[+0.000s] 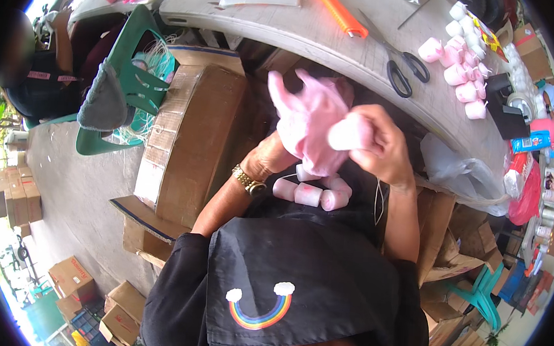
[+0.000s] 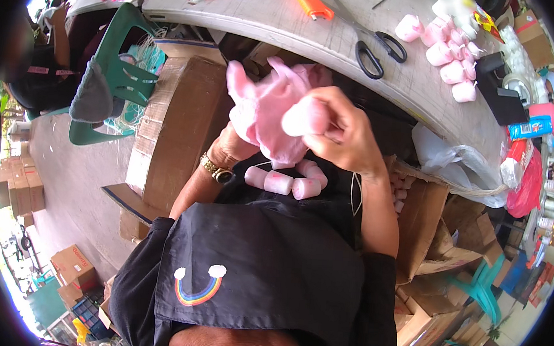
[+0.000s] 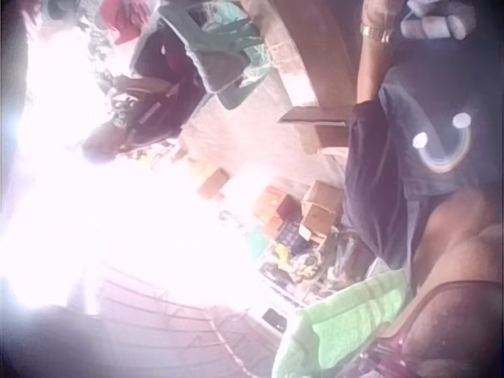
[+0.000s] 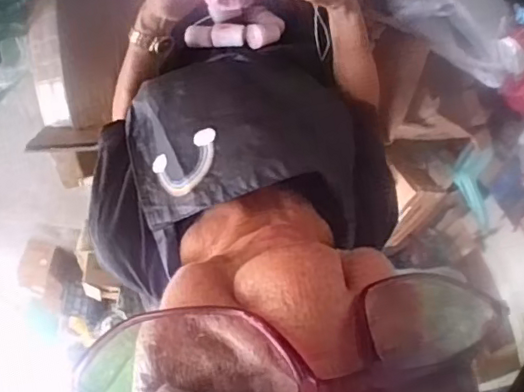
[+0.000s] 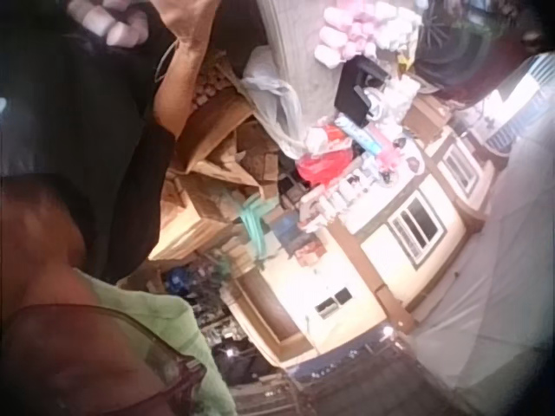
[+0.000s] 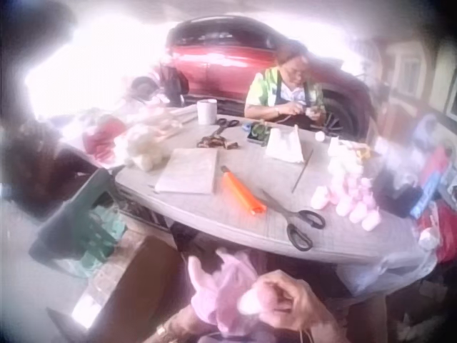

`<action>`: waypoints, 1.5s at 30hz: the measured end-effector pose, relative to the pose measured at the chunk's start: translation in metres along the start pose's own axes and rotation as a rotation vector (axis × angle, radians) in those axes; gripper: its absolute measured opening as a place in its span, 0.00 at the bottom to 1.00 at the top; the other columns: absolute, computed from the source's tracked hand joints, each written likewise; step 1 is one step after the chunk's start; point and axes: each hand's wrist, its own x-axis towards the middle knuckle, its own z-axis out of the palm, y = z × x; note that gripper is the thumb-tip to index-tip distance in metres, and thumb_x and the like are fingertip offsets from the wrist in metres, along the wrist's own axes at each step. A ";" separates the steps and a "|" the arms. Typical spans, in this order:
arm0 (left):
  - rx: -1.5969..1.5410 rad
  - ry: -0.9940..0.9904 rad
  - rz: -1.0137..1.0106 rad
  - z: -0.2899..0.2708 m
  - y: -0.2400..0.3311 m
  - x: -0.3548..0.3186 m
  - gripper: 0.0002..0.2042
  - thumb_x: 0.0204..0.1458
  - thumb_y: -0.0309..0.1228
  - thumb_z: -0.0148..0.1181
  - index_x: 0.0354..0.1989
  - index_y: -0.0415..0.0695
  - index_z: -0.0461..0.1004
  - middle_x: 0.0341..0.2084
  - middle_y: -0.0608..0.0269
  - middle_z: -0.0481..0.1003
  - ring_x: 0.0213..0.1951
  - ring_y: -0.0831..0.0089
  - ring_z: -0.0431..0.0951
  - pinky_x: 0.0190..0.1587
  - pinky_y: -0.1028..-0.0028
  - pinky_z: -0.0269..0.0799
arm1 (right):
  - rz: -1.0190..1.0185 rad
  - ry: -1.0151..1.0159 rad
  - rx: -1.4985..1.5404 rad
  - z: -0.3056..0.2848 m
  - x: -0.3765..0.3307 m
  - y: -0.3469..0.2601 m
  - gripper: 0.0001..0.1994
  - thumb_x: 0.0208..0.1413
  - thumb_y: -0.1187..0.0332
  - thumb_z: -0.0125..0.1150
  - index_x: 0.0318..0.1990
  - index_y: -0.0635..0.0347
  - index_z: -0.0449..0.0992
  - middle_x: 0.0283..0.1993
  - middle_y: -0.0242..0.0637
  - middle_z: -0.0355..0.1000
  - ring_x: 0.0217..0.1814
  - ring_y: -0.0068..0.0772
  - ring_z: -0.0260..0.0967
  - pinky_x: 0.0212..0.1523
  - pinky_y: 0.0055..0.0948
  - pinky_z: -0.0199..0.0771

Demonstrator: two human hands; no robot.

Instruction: The person repeatedly picks up small pink cylindrical objects and a pink cloth, then uses a needle and thread to stitch the objects together. The person handles the items one at a time, pulling the thread through each piece and arranging them on the lap.

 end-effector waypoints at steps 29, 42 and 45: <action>-0.875 0.088 0.160 -0.028 0.043 -0.003 0.28 0.41 0.45 0.66 0.46 0.37 0.68 0.36 0.58 0.71 0.42 0.67 0.72 0.48 0.66 0.69 | -0.130 0.035 0.092 0.001 0.024 0.023 0.11 0.54 0.71 0.53 0.44 0.65 0.73 0.48 0.40 0.65 0.51 0.32 0.66 0.49 0.30 0.69; 0.226 0.582 0.241 0.013 -0.003 -0.004 0.13 0.55 0.27 0.48 0.48 0.40 0.70 0.42 0.50 0.71 0.44 0.53 0.71 0.49 0.62 0.66 | -0.193 0.498 0.067 0.062 0.061 0.038 0.04 0.52 0.80 0.52 0.34 0.61 0.64 0.34 0.31 0.66 0.38 0.20 0.63 0.42 0.22 0.67; -0.256 0.584 0.189 0.007 0.001 -0.006 0.16 0.40 0.18 0.59 0.41 0.39 0.70 0.37 0.49 0.72 0.40 0.53 0.72 0.43 0.63 0.69 | 0.024 0.465 0.351 0.056 0.060 0.037 0.03 0.61 0.72 0.49 0.40 0.59 0.68 0.36 0.30 0.67 0.38 0.19 0.66 0.40 0.21 0.70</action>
